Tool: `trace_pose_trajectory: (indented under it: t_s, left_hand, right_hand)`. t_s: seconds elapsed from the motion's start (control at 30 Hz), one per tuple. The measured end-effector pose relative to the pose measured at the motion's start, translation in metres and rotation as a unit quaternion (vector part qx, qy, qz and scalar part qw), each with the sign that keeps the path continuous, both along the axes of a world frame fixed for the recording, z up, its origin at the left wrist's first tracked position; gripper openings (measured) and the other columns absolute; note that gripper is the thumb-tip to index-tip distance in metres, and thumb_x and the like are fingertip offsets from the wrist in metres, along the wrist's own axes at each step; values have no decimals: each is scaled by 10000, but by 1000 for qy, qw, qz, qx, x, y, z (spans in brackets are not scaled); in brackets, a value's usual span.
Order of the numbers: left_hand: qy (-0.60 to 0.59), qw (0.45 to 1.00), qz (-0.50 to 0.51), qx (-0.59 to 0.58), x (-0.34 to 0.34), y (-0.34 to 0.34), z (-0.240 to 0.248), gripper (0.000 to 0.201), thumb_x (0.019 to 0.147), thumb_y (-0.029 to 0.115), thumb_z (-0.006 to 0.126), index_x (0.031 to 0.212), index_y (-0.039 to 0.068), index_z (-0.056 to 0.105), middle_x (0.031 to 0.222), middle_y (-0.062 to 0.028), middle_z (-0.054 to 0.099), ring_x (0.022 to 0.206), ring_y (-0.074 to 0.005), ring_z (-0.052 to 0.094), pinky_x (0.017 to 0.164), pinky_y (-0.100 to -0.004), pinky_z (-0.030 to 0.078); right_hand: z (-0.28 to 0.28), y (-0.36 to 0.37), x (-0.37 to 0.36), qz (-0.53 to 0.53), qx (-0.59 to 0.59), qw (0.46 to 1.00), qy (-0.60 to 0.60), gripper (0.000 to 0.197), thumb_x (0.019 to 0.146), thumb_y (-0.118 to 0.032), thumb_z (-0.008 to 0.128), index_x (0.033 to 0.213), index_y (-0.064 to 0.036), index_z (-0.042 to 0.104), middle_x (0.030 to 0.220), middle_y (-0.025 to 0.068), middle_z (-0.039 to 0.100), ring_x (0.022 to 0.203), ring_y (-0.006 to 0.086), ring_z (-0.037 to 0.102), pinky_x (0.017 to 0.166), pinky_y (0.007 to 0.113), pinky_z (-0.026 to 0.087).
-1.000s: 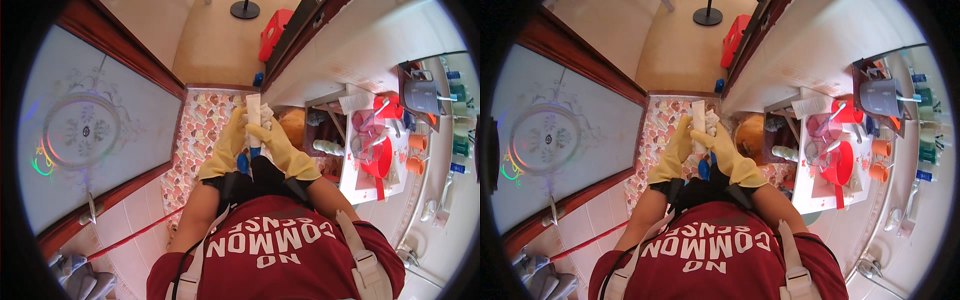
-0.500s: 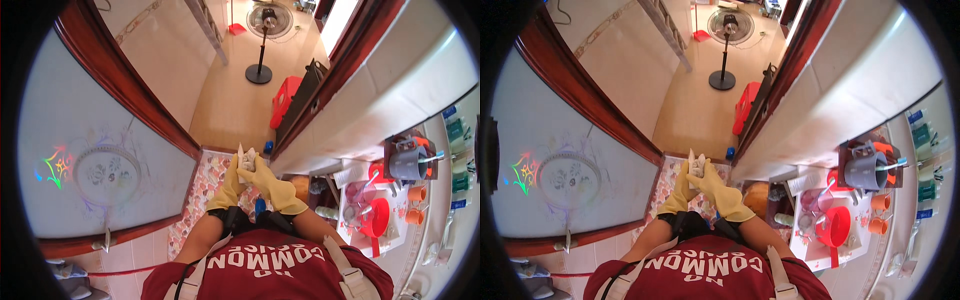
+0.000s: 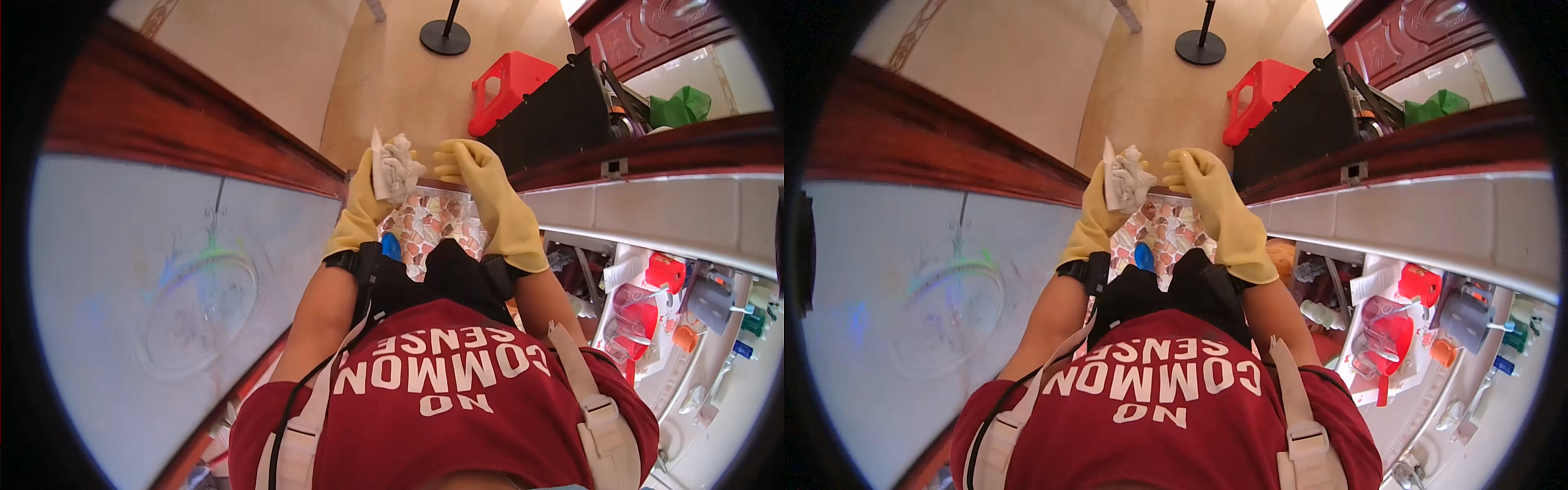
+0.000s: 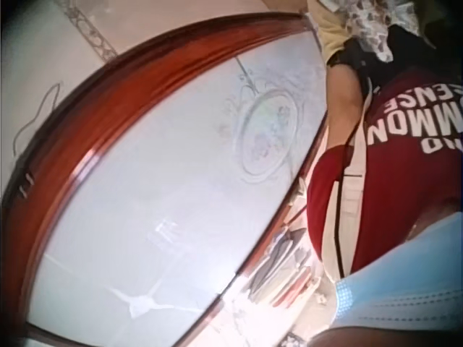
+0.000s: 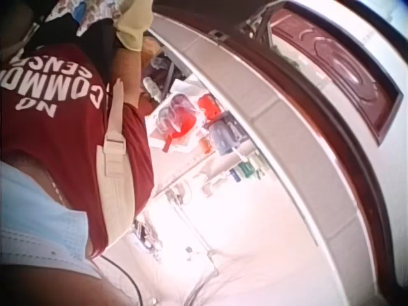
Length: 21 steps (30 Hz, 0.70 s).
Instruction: Cleaning and wiping down various bottles and items near a bathroom sink using a cloth and cleaning solution.
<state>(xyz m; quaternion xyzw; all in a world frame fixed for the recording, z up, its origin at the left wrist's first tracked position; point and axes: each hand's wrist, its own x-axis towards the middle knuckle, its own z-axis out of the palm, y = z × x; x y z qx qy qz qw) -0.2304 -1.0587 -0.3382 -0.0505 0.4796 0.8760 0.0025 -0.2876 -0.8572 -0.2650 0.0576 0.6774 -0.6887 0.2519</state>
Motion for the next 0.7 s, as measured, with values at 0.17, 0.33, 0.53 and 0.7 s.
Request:
trace_pose_trajectory:
  t_s: [0.17,0.33,0.53,0.7]
  left_hand:
    - [-113,968,59,215,-51,-21,-29,493,1065,490,526,1256,37,548,1092,-79,581,950,-169,603,762,-264,547]
    - [-57,957,105,-264,-78,-56,-64,510,1003,214,686,1395,7,434,1191,-86,575,1033,-183,616,883,-302,566]
    - [-87,990,85,-72,-93,-94,-167,613,999,74,611,1529,109,303,1359,-109,550,1174,-230,619,969,-420,583]
    - [-257,928,211,171,-90,-104,-253,535,1077,287,480,1575,157,332,1513,-115,505,1261,-291,596,1035,-483,550]
  right_hand:
    - [-137,27,-53,-40,-51,993,-102,309,1058,-255,571,1165,20,660,1048,152,735,894,230,733,824,341,606]
    - [-358,56,-41,27,50,966,-252,255,1030,-235,601,1098,7,642,971,136,730,857,260,737,758,372,611]
    - [-512,108,-60,177,465,866,-44,565,962,-337,637,1380,18,501,1368,280,582,1308,387,576,1102,445,454]
    - [-581,133,-129,-34,477,871,-108,876,828,-214,800,1518,77,346,1501,338,461,1410,436,460,1185,432,384]
